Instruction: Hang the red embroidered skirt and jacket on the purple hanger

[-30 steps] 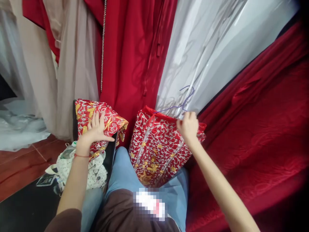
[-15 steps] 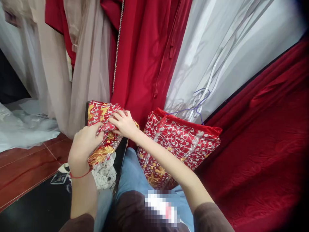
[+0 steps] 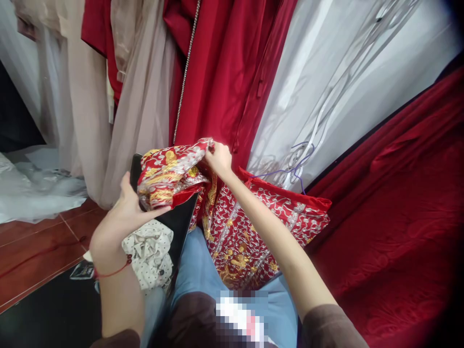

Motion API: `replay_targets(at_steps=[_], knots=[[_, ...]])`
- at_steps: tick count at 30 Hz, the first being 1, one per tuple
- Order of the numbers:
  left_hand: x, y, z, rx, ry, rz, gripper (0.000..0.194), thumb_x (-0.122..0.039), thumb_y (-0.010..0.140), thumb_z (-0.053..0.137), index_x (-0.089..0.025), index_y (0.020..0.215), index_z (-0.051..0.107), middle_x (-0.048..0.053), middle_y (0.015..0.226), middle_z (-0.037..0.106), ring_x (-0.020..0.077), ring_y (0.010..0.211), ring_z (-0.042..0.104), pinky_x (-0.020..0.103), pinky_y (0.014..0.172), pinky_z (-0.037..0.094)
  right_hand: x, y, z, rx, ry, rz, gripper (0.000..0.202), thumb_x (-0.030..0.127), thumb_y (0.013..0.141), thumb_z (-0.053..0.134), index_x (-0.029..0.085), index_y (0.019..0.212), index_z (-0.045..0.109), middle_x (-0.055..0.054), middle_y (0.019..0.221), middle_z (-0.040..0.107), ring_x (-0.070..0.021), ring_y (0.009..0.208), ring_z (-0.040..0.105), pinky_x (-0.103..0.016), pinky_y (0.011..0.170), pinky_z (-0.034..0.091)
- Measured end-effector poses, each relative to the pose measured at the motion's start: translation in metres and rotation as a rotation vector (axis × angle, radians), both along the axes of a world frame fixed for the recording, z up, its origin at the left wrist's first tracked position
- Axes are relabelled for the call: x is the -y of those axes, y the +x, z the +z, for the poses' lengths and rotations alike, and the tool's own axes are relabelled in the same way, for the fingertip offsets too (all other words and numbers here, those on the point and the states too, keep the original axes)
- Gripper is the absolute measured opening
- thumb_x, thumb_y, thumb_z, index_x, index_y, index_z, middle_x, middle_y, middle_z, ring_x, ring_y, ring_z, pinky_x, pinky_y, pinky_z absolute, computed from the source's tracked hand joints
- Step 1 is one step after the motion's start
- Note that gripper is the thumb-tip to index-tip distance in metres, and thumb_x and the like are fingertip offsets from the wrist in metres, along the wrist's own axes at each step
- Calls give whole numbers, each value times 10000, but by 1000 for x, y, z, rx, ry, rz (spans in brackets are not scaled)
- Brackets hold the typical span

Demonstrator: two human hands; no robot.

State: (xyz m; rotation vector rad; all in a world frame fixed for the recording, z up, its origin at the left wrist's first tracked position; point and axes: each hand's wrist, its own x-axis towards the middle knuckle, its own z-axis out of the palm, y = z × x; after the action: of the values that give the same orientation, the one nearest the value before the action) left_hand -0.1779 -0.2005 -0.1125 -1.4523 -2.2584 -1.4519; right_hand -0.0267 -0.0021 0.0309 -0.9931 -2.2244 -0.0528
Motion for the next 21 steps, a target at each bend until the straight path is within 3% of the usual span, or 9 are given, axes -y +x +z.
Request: replay_targets(at_steps=[2,5,7,9,12,15,18,21], knots=[[-10,-1,6,34,-76,-97,1150,-554,682,724,-154,1557,94,164,1254,652,328,1092,667,424,902,548,-8,6,3,-57,-60,-25,375,430,951,393,201,1075,662,-105,1049,714,-266,936,648,-362,796,494],[-19,5,17,-12,-127,8,639,-395,764,615,-256,1374,484,51,895,720,303,834,706,393,761,543,-16,19,8,-58,-75,5,356,401,937,401,191,1098,639,-112,1063,704,-271,949,640,-378,806,493],[-22,12,22,-20,-18,138,450,-350,789,573,-281,1234,585,31,788,697,300,784,697,384,738,528,-16,31,8,7,14,85,367,318,895,453,176,1207,584,-130,1130,684,-287,1005,625,-408,848,480],[-26,22,25,14,161,208,382,-376,806,572,-274,1173,602,36,818,703,293,811,696,374,755,527,-9,42,2,124,161,216,516,263,832,526,146,1333,495,-170,1269,620,-320,1118,578,-461,923,442],[-37,41,26,83,361,259,367,-441,828,577,-248,1139,602,55,938,718,285,915,696,369,817,531,11,55,-16,297,284,454,735,340,757,645,127,1418,406,-204,1397,520,-371,1233,496,-524,988,385],[-50,64,24,142,450,228,387,-452,844,587,-238,1166,579,62,1027,719,265,952,699,362,852,533,30,60,-32,240,174,610,769,490,733,687,161,1380,434,-161,1329,583,-339,1149,556,-473,940,429],[-59,86,20,172,538,52,492,-456,848,616,-231,1269,497,74,1085,715,235,946,709,344,855,544,33,64,-32,-15,52,612,451,472,839,590,186,1188,563,-69,1078,684,-234,914,622,-344,814,465],[-66,105,16,124,551,-226,830,-482,769,728,-220,1437,312,114,1198,680,242,1023,699,359,901,552,18,72,-18,-261,27,495,205,358,890,495,180,870,596,7,749,617,-162,698,543,-279,695,424]])
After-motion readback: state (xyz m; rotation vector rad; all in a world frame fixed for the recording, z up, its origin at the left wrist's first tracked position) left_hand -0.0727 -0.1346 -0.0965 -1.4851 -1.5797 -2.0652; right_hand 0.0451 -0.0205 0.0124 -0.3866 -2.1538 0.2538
